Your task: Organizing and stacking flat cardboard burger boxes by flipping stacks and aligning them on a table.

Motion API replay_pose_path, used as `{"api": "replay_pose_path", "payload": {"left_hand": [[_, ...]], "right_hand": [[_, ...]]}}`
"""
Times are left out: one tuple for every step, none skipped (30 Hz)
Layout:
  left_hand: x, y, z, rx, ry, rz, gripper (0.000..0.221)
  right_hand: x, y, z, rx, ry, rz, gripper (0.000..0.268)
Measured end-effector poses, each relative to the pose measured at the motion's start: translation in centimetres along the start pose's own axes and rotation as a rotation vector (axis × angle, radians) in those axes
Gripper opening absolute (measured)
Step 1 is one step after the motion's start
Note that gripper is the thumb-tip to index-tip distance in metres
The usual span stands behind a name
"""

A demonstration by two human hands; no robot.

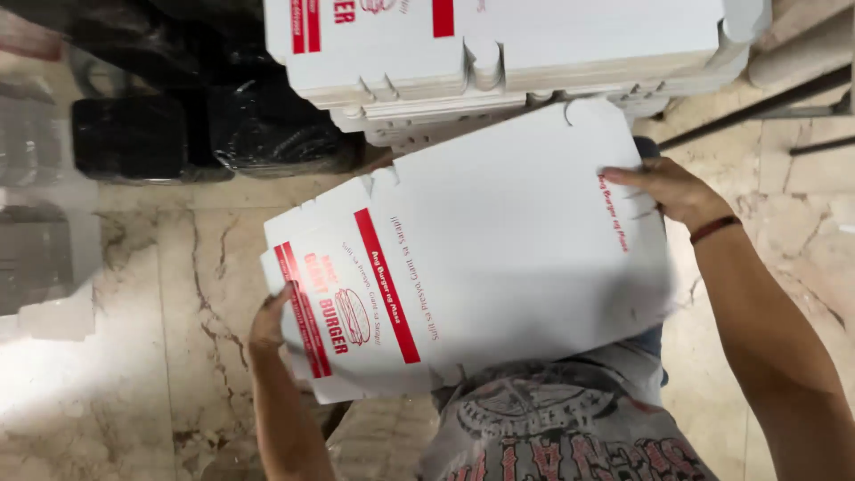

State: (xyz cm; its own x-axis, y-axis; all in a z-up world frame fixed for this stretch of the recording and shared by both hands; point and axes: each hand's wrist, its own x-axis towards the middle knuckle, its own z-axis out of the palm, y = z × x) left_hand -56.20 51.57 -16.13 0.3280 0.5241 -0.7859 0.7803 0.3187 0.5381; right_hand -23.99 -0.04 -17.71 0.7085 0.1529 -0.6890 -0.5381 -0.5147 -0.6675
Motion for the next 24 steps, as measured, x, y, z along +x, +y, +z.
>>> {"api": "replay_pose_path", "payload": {"left_hand": [[1.7,-0.4,0.5,0.088,-0.071,-0.038,0.115],[4.1,-1.6,1.3,0.085,-0.082,-0.046,0.115],[6.3,-2.9,2.1,0.199,-0.177,-0.093,0.108],[8.2,-4.5,2.6,0.313,-0.266,-0.141,0.102],[10.9,-7.5,1.6,0.309,-0.271,-0.152,0.102],[14.9,-9.1,1.5,0.524,-0.062,-0.078,0.099],[18.9,-10.5,1.6,0.729,0.156,0.000,0.098],[14.7,-5.7,4.2,0.734,0.148,0.001,0.098],[9.7,-0.8,6.8,0.513,0.463,0.336,0.064],[3.1,3.3,8.5,0.273,0.766,0.655,0.031],[3.0,4.9,11.7,0.286,0.756,0.648,0.031],[2.9,6.7,14.6,0.156,0.586,1.119,0.032],[2.7,8.5,17.4,0.011,0.376,1.572,0.036],[0.6,11.2,19.1,0.008,0.383,1.588,0.036],[-1.6,13.8,20.8,0.170,0.314,1.627,0.017],[-4.0,16.6,22.6,0.338,0.239,1.662,0.039],[-5.4,17.1,23.0,0.339,0.242,1.683,0.039],[-6.8,17.3,23.3,0.392,0.085,1.270,0.062],[-8.2,17.5,23.5,0.432,-0.062,0.852,0.086],[-7.7,16.7,22.7,0.438,-0.050,0.878,0.086],[-7.1,16.0,21.9,0.264,0.042,0.799,0.081],[-6.7,14.6,20.9,0.095,0.124,0.698,0.076],[-7.6,14.8,19.4,0.104,0.129,0.706,0.076],[-8.4,14.7,18.0,0.150,0.139,0.855,0.074]], "right_hand": [[2.6,1.8,-0.4,0.033,-0.053,0.028,0.067],[2.5,1.3,0.0,0.025,-0.046,0.037,0.067],[2.2,0.7,0.3,0.042,-0.046,0.015,0.064],[2.0,0.2,0.9,0.061,-0.054,-0.006,0.060],[1.4,1.2,1.1,0.053,-0.055,0.002,0.060],[1.8,1.2,0.9,0.107,-0.032,-0.079,0.052],[2.2,1.2,0.5,0.160,-0.011,-0.162,0.044],[1.6,0.4,0.3,0.160,-0.003,-0.156,0.044],[1.0,-0.2,0.0,0.151,0.021,-0.210,0.038],[0.0,-0.2,0.1,0.143,0.040,-0.254,0.034],[-1.6,-0.5,-0.1,0.146,0.042,-0.238,0.034],[-2.8,-1.3,-0.1,0.089,0.044,-0.311,0.032],[-4.2,-2.1,-0.1,0.033,0.045,-0.384,0.031],[-7.0,-4.4,0.7,0.039,0.048,-0.400,0.031],[-10.1,-6.6,1.4,-0.054,0.064,-0.494,0.032],[-13.2,-8.7,2.1,-0.141,0.088,-0.586,0.033],[-14.2,-8.8,2.0,-0.130,0.099,-0.602,0.033],[-15.3,-8.6,2.1,-0.185,0.113,-0.804,0.044],[-16.4,-8.5,2.2,-0.242,0.131,-1.006,0.060],[-15.8,-8.2,1.8,-0.227,0.145,-1.029,0.060],[-15.1,-8.1,1.4,-0.181,0.103,-1.126,0.053],[-14.8,-7.5,1.1,-0.137,0.050,-1.205,0.046],[-15.5,-8.8,1.7,-0.124,0.054,-1.210,0.046],[-16.3,-10.0,2.2,-0.053,-0.024,-1.295,0.044]]}}
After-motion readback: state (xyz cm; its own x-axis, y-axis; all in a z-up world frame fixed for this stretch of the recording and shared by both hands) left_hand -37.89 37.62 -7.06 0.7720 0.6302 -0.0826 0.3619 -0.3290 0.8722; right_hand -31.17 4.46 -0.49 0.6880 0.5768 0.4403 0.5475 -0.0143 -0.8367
